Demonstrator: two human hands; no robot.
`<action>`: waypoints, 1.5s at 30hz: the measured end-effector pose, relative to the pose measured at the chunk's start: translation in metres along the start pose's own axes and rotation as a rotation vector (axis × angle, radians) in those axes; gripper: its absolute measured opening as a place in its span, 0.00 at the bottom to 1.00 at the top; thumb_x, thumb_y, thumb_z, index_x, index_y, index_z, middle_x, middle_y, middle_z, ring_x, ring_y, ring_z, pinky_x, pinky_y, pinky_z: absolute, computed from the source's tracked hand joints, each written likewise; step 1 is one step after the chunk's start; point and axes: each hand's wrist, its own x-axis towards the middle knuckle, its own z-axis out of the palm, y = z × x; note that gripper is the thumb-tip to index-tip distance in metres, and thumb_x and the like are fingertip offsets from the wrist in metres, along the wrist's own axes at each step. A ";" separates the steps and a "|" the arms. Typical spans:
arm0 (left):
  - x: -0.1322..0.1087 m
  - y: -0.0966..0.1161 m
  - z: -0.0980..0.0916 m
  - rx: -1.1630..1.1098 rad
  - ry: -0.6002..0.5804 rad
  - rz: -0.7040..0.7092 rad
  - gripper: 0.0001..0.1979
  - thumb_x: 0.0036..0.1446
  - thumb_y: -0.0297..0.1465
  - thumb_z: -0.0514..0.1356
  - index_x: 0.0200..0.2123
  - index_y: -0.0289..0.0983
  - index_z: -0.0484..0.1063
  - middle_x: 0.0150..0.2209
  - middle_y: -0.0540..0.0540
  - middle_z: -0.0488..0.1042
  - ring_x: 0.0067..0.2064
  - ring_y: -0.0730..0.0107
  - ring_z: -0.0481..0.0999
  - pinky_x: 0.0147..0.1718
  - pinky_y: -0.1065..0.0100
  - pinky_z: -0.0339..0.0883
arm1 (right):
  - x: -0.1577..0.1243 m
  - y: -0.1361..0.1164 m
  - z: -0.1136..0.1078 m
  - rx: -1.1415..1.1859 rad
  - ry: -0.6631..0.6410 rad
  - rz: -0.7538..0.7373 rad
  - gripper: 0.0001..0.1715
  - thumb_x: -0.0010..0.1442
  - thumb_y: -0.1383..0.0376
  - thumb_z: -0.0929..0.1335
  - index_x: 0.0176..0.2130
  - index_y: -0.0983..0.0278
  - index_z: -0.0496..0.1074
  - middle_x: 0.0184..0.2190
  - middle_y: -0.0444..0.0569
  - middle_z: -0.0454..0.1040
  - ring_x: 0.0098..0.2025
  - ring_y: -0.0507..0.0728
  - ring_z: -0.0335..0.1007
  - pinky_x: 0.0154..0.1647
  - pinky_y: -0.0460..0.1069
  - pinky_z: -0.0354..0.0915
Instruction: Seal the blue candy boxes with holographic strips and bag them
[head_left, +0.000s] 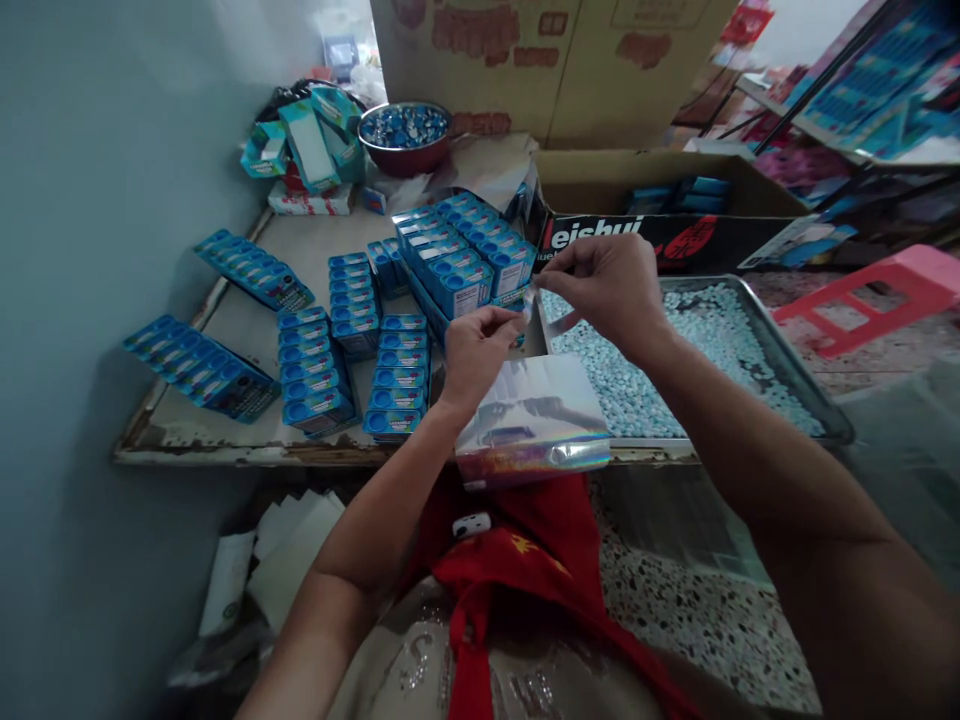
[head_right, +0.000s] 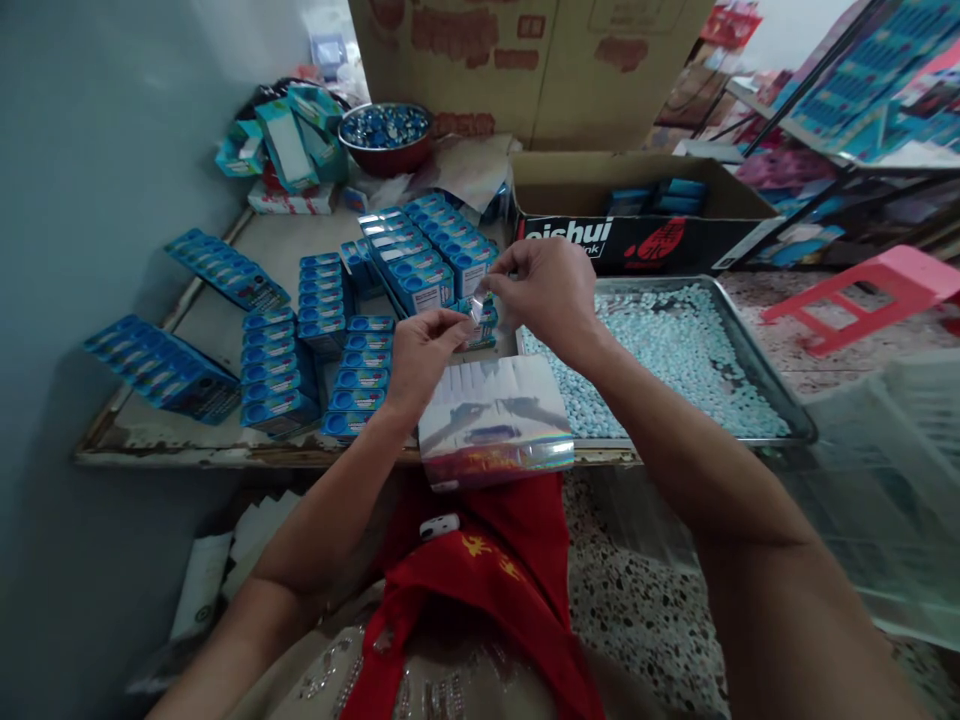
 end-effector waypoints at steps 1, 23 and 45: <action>0.002 0.001 -0.004 0.042 0.009 -0.009 0.08 0.57 0.33 0.72 0.28 0.38 0.82 0.26 0.50 0.77 0.30 0.71 0.74 0.34 0.69 0.68 | 0.001 0.002 0.000 0.025 -0.016 0.006 0.10 0.57 0.55 0.77 0.33 0.59 0.83 0.23 0.47 0.74 0.32 0.59 0.70 0.32 0.54 0.65; 0.113 0.034 -0.138 0.212 -0.103 -0.403 0.11 0.49 0.27 0.77 0.22 0.36 0.79 0.19 0.49 0.69 0.22 0.75 0.65 0.28 0.65 0.68 | 0.101 -0.042 0.099 0.066 -0.365 0.105 0.12 0.51 0.62 0.78 0.31 0.70 0.82 0.20 0.46 0.69 0.30 0.55 0.67 0.35 0.53 0.60; 0.115 0.002 -0.126 0.070 -0.096 -0.496 0.16 0.44 0.35 0.82 0.22 0.35 0.79 0.23 0.45 0.76 0.24 0.72 0.72 0.29 0.65 0.74 | 0.117 -0.012 0.115 -0.071 -0.410 0.017 0.14 0.46 0.61 0.82 0.26 0.62 0.76 0.19 0.45 0.67 0.31 0.59 0.68 0.37 0.55 0.63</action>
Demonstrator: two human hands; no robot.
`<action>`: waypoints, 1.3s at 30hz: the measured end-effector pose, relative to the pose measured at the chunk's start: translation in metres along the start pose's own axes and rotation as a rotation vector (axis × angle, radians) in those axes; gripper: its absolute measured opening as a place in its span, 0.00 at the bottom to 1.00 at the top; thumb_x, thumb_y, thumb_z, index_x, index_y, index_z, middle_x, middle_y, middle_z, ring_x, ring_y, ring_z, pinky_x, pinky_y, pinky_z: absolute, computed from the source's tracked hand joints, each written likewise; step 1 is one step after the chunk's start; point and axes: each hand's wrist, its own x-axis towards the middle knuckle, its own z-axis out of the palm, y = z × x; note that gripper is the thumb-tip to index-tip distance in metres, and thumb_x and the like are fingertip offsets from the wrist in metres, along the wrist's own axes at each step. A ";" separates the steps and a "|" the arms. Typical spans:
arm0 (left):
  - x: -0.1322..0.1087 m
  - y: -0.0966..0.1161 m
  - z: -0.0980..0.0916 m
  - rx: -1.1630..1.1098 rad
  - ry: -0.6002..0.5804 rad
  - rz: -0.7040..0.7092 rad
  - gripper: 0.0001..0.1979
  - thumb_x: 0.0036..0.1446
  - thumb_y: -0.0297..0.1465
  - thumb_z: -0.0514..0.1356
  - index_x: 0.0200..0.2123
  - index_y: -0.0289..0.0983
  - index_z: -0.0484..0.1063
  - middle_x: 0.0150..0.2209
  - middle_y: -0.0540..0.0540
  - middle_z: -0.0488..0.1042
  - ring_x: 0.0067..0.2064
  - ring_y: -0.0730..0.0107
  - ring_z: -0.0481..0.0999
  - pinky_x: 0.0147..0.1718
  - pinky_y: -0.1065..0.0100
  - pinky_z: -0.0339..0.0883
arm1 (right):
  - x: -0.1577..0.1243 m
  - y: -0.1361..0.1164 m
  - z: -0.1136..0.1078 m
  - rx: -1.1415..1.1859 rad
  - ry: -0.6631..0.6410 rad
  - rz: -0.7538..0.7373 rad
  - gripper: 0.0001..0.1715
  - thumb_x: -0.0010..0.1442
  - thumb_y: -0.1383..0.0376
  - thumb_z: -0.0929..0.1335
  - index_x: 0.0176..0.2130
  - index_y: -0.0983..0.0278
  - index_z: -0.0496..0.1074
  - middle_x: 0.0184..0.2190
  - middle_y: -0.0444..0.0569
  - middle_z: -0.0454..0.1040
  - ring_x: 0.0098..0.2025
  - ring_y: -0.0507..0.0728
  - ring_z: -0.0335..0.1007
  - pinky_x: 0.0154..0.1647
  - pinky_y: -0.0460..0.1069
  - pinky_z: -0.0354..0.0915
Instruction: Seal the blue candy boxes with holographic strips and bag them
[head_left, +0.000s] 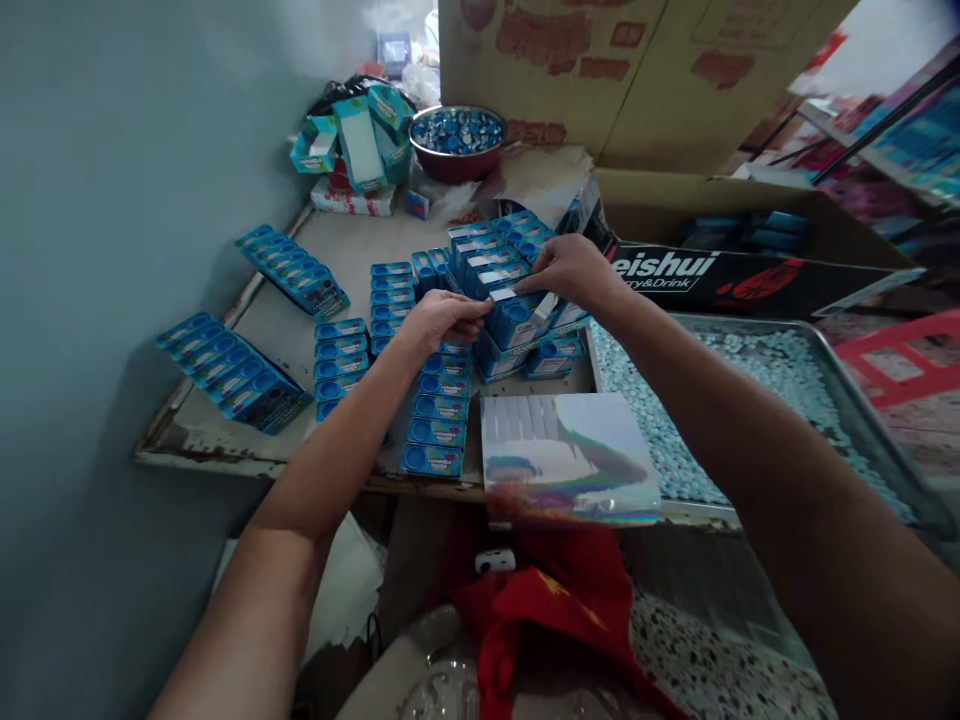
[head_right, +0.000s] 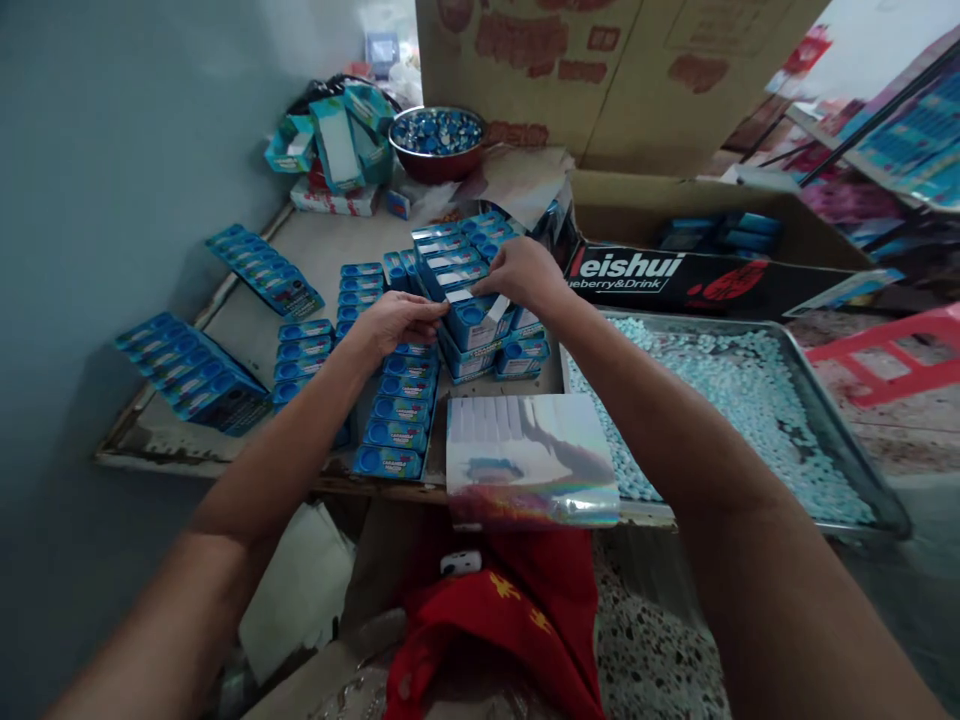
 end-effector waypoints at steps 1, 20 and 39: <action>0.001 0.000 0.001 -0.012 -0.002 -0.007 0.15 0.45 0.35 0.82 0.23 0.35 0.80 0.24 0.44 0.78 0.24 0.71 0.74 0.30 0.65 0.74 | 0.002 0.001 -0.001 -0.014 -0.006 0.008 0.15 0.46 0.61 0.82 0.25 0.62 0.76 0.19 0.45 0.67 0.32 0.60 0.69 0.37 0.55 0.63; -0.079 0.005 0.042 0.014 -0.037 0.280 0.25 0.58 0.55 0.70 0.36 0.37 0.82 0.35 0.43 0.83 0.24 0.74 0.72 0.27 0.68 0.68 | -0.041 -0.038 -0.027 0.077 0.229 0.004 0.14 0.54 0.59 0.79 0.28 0.61 0.74 0.28 0.49 0.75 0.35 0.58 0.68 0.38 0.55 0.62; -0.056 0.013 0.019 0.194 0.040 0.120 0.16 0.69 0.26 0.65 0.27 0.37 0.69 0.23 0.54 0.70 0.22 0.81 0.66 0.26 0.72 0.65 | -0.032 -0.001 0.000 0.310 0.098 -0.053 0.19 0.42 0.68 0.80 0.32 0.60 0.72 0.22 0.38 0.70 0.28 0.55 0.70 0.30 0.49 0.63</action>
